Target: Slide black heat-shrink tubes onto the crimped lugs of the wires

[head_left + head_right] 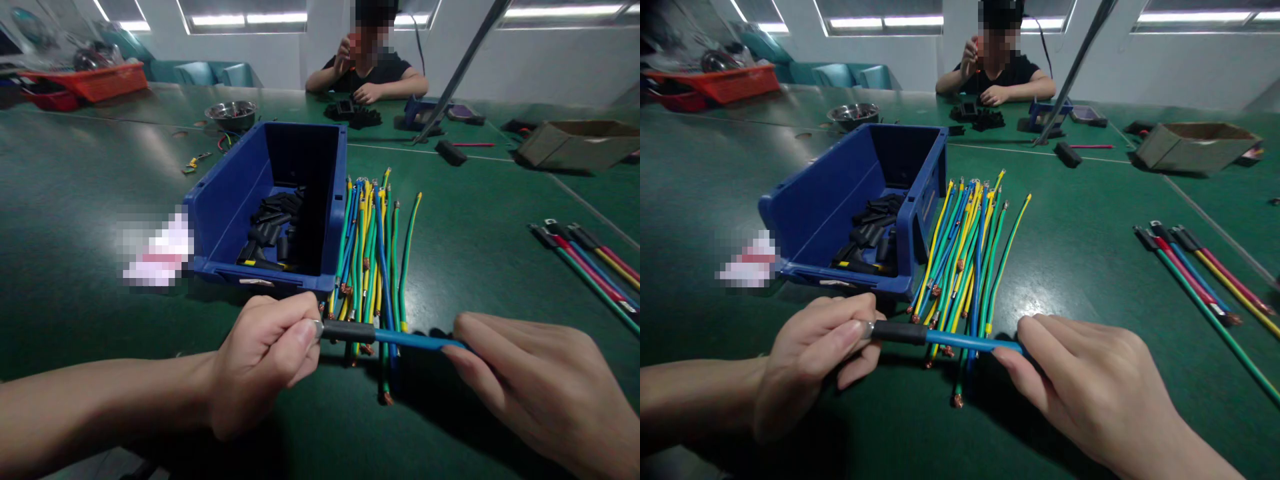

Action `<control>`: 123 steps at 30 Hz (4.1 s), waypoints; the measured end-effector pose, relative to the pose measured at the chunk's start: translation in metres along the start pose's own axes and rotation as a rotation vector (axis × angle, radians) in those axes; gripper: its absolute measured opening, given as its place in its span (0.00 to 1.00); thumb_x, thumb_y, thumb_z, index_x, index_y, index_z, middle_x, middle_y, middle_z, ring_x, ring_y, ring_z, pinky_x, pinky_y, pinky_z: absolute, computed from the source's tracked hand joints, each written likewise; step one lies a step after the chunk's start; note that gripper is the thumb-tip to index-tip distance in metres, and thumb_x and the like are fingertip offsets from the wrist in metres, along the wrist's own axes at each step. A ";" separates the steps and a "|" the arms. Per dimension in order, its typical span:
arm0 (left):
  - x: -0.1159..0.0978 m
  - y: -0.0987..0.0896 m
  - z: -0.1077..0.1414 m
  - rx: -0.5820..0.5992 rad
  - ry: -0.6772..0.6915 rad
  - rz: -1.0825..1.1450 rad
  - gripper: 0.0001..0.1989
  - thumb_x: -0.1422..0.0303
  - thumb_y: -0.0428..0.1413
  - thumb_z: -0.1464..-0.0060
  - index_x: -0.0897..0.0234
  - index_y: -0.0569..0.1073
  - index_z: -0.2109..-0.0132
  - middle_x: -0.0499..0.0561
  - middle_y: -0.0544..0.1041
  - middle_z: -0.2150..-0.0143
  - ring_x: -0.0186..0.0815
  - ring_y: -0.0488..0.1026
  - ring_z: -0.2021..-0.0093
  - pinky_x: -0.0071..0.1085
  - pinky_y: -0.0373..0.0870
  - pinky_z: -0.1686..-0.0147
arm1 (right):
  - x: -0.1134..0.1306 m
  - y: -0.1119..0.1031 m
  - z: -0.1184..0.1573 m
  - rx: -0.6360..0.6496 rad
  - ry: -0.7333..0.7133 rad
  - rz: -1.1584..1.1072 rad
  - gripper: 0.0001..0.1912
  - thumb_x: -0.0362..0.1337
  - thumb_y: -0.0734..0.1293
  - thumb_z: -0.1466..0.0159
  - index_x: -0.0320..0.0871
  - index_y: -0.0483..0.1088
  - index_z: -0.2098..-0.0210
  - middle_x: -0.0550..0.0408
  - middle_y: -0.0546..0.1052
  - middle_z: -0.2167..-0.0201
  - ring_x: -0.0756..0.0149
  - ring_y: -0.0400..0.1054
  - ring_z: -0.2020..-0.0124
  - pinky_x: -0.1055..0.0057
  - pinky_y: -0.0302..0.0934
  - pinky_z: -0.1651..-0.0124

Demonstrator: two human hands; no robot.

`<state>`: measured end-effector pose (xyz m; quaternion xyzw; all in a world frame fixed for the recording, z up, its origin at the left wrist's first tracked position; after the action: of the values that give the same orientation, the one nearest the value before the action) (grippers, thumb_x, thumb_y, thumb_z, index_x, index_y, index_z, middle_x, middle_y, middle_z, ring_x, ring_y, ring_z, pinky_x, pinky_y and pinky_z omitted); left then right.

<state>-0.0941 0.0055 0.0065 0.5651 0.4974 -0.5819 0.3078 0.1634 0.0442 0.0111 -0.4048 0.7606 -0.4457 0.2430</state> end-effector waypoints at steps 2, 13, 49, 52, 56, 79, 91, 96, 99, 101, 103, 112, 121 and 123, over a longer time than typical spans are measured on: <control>0.000 0.000 -0.001 0.015 0.006 0.001 0.14 0.70 0.41 0.37 0.61 0.56 0.74 0.41 0.58 0.83 0.26 0.53 0.83 0.26 0.50 0.81 | 0.000 0.000 0.001 0.007 0.004 0.013 0.18 0.40 0.55 0.30 0.45 0.57 0.76 0.63 0.59 0.85 0.75 0.53 0.85 0.72 0.47 0.79; 0.005 -0.004 -0.002 0.099 -0.102 0.050 0.16 0.59 0.39 0.32 0.61 0.57 0.67 0.41 0.59 0.80 0.28 0.55 0.80 0.26 0.53 0.80 | -0.006 -0.008 0.013 -0.022 0.096 0.030 0.06 0.40 0.64 0.34 0.45 0.67 0.60 0.56 0.74 0.74 0.71 0.68 0.76 0.73 0.57 0.74; -0.014 -0.002 -0.015 0.383 -0.221 -0.526 0.11 0.67 0.36 0.33 0.60 0.61 0.60 0.43 0.69 0.74 0.32 0.64 0.76 0.30 0.54 0.74 | 0.010 0.004 0.004 0.074 0.079 0.037 0.13 0.43 0.59 0.32 0.45 0.65 0.70 0.62 0.67 0.82 0.72 0.61 0.84 0.71 0.50 0.78; -0.009 -0.002 -0.012 0.376 -0.150 -0.523 0.11 0.67 0.36 0.32 0.60 0.61 0.59 0.43 0.69 0.72 0.32 0.65 0.75 0.30 0.54 0.74 | 0.009 0.003 0.004 0.077 0.154 -0.095 0.12 0.43 0.60 0.32 0.45 0.66 0.68 0.63 0.67 0.82 0.75 0.61 0.84 0.73 0.50 0.79; -0.003 -0.003 -0.009 0.388 -0.081 -0.541 0.11 0.69 0.35 0.32 0.61 0.61 0.58 0.45 0.70 0.69 0.32 0.65 0.74 0.30 0.56 0.71 | 0.010 0.005 0.004 0.121 0.233 -0.307 0.10 0.41 0.61 0.32 0.45 0.66 0.68 0.65 0.66 0.82 0.78 0.60 0.84 0.77 0.50 0.80; 0.003 -0.003 -0.003 0.235 0.106 -0.234 0.07 0.71 0.43 0.35 0.61 0.61 0.63 0.42 0.60 0.75 0.28 0.57 0.79 0.27 0.53 0.76 | -0.001 0.003 -0.002 0.142 0.004 -0.122 0.14 0.42 0.57 0.30 0.45 0.61 0.72 0.64 0.62 0.83 0.76 0.56 0.85 0.72 0.46 0.80; -0.007 -0.003 -0.009 0.255 -0.117 -0.545 0.07 0.66 0.48 0.38 0.62 0.66 0.65 0.43 0.68 0.74 0.29 0.63 0.77 0.26 0.55 0.76 | -0.003 0.007 0.000 0.210 0.034 -0.217 0.15 0.40 0.58 0.30 0.45 0.58 0.74 0.65 0.60 0.83 0.77 0.53 0.86 0.72 0.44 0.80; 0.003 -0.003 -0.007 0.149 0.062 -0.532 0.13 0.63 0.58 0.41 0.62 0.68 0.51 0.43 0.74 0.73 0.27 0.66 0.79 0.23 0.59 0.78 | -0.001 0.009 0.000 0.223 0.032 -0.295 0.14 0.38 0.57 0.30 0.45 0.58 0.73 0.65 0.60 0.84 0.78 0.55 0.86 0.74 0.46 0.80; 0.008 -0.004 -0.004 0.058 0.262 -0.572 0.10 0.64 0.58 0.40 0.63 0.71 0.53 0.45 0.77 0.71 0.29 0.72 0.75 0.24 0.64 0.73 | 0.002 0.012 -0.001 0.239 0.052 -0.310 0.15 0.39 0.56 0.29 0.45 0.59 0.73 0.65 0.61 0.84 0.78 0.56 0.86 0.75 0.47 0.81; 0.008 -0.004 -0.004 0.017 0.300 -0.592 0.09 0.64 0.58 0.40 0.64 0.73 0.55 0.46 0.79 0.69 0.30 0.75 0.73 0.24 0.66 0.71 | 0.002 0.013 -0.001 0.252 0.065 -0.321 0.15 0.39 0.55 0.29 0.44 0.59 0.72 0.65 0.62 0.84 0.79 0.57 0.86 0.75 0.47 0.81; 0.007 -0.005 -0.005 0.015 0.292 -0.602 0.08 0.65 0.58 0.39 0.64 0.74 0.56 0.46 0.80 0.69 0.30 0.76 0.73 0.24 0.66 0.71 | 0.002 0.015 0.000 0.253 0.075 -0.329 0.15 0.39 0.55 0.29 0.44 0.60 0.72 0.65 0.63 0.84 0.78 0.57 0.86 0.75 0.48 0.81; 0.009 -0.004 -0.004 -0.031 0.265 -0.555 0.08 0.64 0.60 0.41 0.64 0.75 0.57 0.47 0.81 0.69 0.29 0.76 0.75 0.23 0.67 0.75 | 0.002 0.014 0.001 0.252 0.104 -0.335 0.15 0.41 0.56 0.29 0.44 0.60 0.71 0.65 0.64 0.84 0.79 0.59 0.86 0.76 0.48 0.81; 0.008 -0.002 -0.005 -0.091 0.265 -0.448 0.06 0.73 0.63 0.47 0.65 0.76 0.61 0.45 0.79 0.72 0.25 0.71 0.79 0.19 0.65 0.79 | 0.000 0.017 0.003 0.269 0.116 -0.335 0.14 0.42 0.57 0.29 0.45 0.61 0.71 0.65 0.63 0.83 0.78 0.58 0.86 0.75 0.47 0.81; 0.007 -0.001 -0.006 -0.096 0.259 -0.428 0.06 0.74 0.63 0.47 0.66 0.76 0.61 0.45 0.79 0.73 0.25 0.70 0.80 0.19 0.64 0.79 | 0.000 0.017 0.003 0.277 0.120 -0.334 0.15 0.42 0.57 0.29 0.45 0.61 0.72 0.65 0.63 0.84 0.78 0.57 0.86 0.74 0.47 0.81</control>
<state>-0.0947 0.0129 0.0005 0.5014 0.6680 -0.5322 0.1381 0.1588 0.0475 -0.0051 -0.4608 0.6277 -0.6030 0.1733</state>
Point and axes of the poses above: each hand's wrist, its own z-axis away from the middle knuckle, its own y-axis out of the palm, x = y × z, the point moved 1 cm from there along -z, towards the middle knuckle
